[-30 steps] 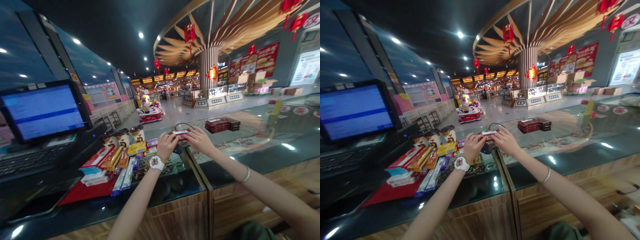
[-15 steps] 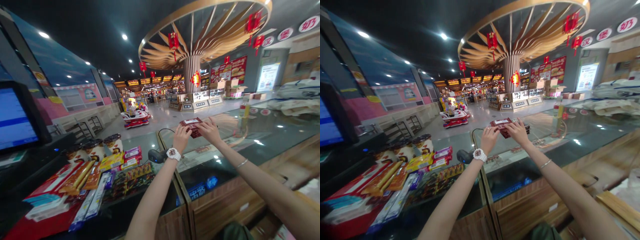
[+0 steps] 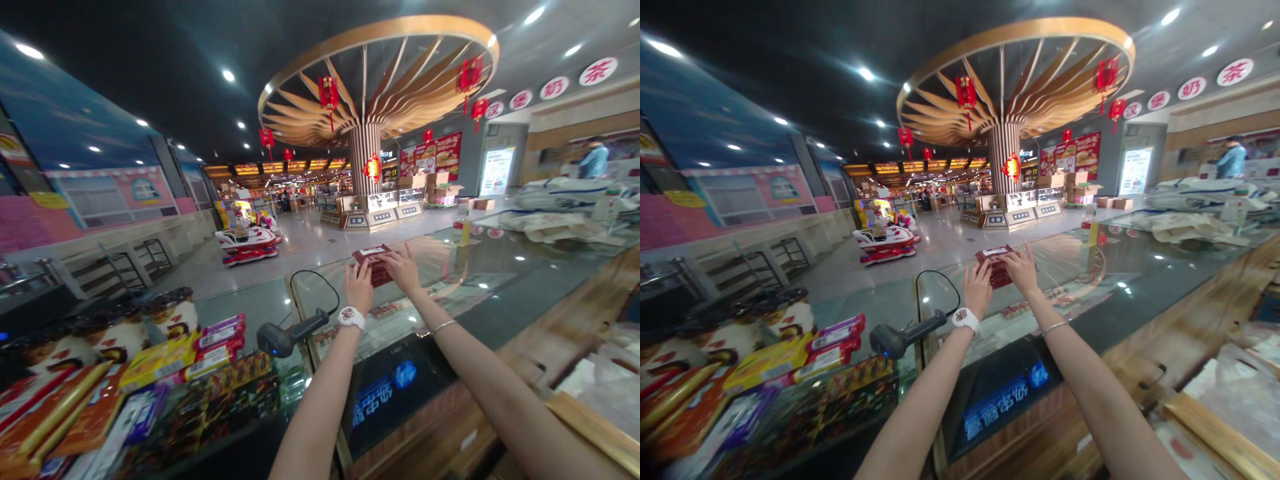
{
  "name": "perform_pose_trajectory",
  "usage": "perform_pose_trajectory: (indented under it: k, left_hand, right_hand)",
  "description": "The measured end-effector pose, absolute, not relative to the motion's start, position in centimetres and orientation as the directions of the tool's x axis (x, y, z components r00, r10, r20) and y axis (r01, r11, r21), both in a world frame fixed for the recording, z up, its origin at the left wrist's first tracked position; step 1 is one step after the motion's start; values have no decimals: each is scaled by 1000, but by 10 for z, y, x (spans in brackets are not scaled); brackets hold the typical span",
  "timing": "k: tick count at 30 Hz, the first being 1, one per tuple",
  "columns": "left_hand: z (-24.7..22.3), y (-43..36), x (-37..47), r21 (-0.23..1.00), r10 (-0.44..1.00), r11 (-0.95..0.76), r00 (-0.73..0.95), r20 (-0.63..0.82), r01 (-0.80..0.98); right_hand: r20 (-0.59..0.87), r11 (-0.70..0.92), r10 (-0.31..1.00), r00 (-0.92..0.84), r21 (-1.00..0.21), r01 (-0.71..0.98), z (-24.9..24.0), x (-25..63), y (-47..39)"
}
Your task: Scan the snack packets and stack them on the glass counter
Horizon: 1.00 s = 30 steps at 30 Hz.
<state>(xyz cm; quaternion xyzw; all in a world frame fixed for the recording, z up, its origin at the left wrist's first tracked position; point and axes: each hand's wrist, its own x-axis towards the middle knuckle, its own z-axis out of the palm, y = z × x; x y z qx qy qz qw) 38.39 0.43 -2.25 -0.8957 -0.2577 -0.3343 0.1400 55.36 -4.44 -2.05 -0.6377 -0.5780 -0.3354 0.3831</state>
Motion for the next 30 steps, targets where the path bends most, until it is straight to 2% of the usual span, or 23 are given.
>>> perform_pose_trajectory:
  k: [10,19,25,30]
  left_hand:
    - [-39,20,385,-71,357,-848,664,656,526]
    - [-44,23,383,-4,388,-856,647,656,517]
    - [-42,21,381,21,386,-862,630,674,506]
    - [-44,22,380,13,355,-872,615,704,489]
  right_hand:
    - [856,-67,506,102,-79,995,-33,556,-32]
    - [803,-47,574,160,-162,986,-42,564,-40]
    - [788,-131,551,274,-243,961,-41,570,-49]
    - [773,-123,566,288,-266,956,-44,574,-46]
